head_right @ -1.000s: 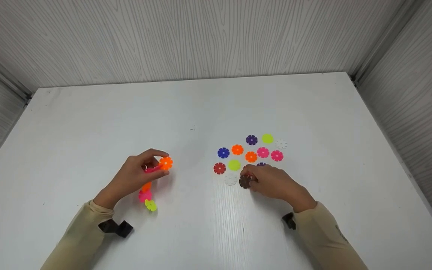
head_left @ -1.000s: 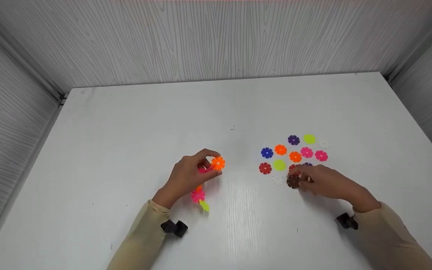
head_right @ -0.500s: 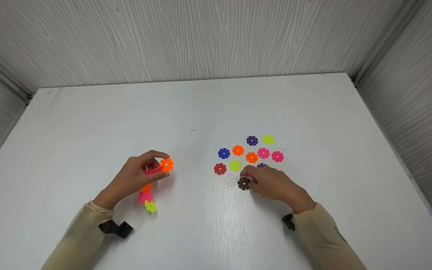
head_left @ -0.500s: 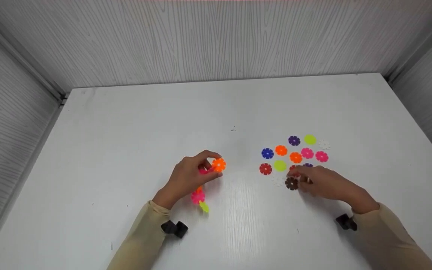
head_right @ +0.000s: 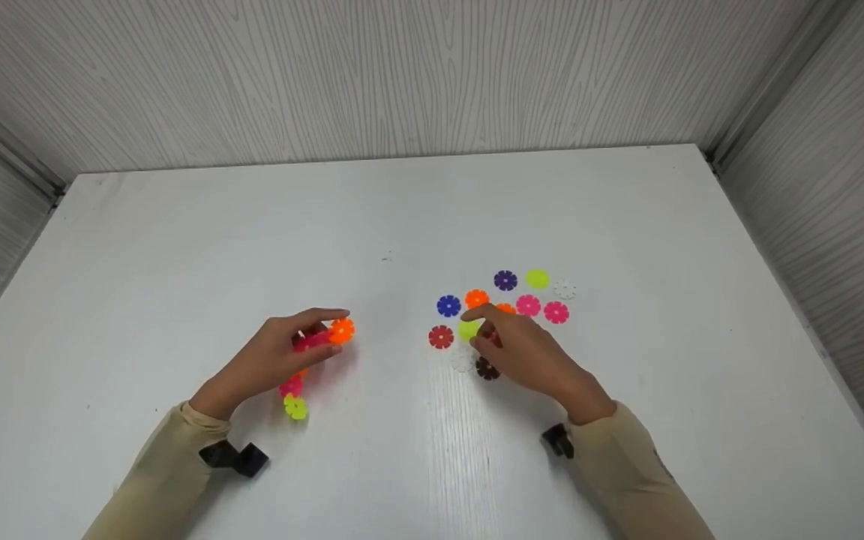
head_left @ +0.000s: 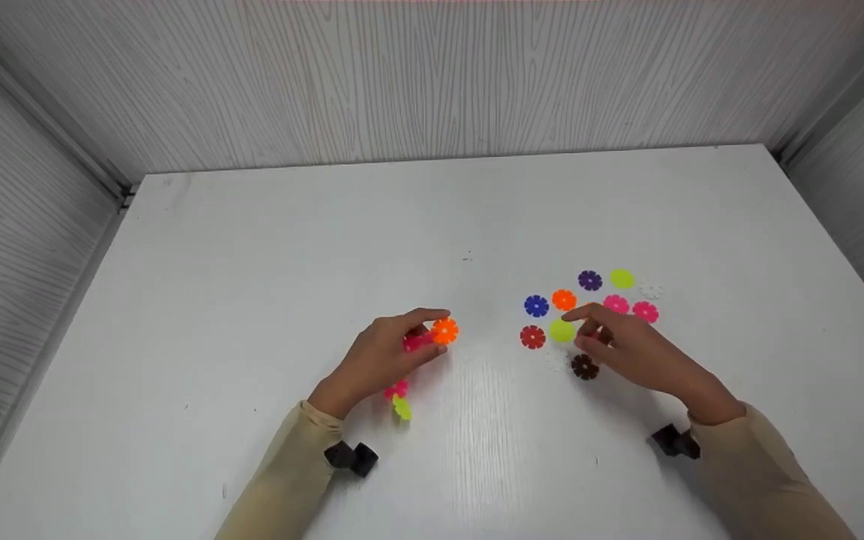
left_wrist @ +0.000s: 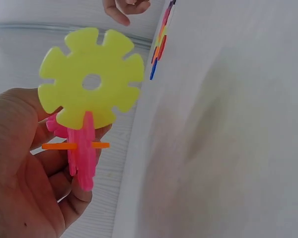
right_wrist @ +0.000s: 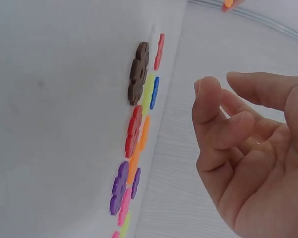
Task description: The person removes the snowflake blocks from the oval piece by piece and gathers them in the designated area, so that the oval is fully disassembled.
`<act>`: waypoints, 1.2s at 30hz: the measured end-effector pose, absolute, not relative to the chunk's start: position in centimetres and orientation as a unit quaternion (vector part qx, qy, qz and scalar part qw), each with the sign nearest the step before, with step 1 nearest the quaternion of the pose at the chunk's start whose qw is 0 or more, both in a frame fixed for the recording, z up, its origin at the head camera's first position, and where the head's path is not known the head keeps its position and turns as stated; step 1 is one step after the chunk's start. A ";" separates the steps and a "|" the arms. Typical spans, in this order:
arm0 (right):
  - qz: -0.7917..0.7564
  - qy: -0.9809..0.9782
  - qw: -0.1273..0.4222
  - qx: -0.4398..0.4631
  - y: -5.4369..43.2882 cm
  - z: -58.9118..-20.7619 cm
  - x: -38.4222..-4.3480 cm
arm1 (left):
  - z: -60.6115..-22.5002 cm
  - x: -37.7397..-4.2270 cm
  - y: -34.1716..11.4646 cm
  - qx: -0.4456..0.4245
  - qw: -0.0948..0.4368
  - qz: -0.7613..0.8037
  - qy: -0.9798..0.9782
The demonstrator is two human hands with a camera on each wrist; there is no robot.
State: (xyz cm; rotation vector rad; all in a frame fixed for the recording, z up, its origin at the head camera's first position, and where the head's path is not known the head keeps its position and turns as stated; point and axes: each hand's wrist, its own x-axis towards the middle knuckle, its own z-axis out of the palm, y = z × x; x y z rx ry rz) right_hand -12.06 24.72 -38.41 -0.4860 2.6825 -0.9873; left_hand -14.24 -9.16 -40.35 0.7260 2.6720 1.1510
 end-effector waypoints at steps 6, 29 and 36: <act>-0.391 0.900 0.113 -0.156 22.4 -38.0 -12.4 | -40.6 -14.2 -9.0 0.274 0.071 0.387 0.877; -0.420 0.859 0.185 -0.227 15.9 -38.4 -12.2 | -40.4 -13.9 -8.4 0.236 0.102 0.390 0.884; -0.397 0.870 0.162 -0.245 15.3 -38.9 -11.6 | -40.4 -13.5 -8.1 0.245 0.098 0.399 0.878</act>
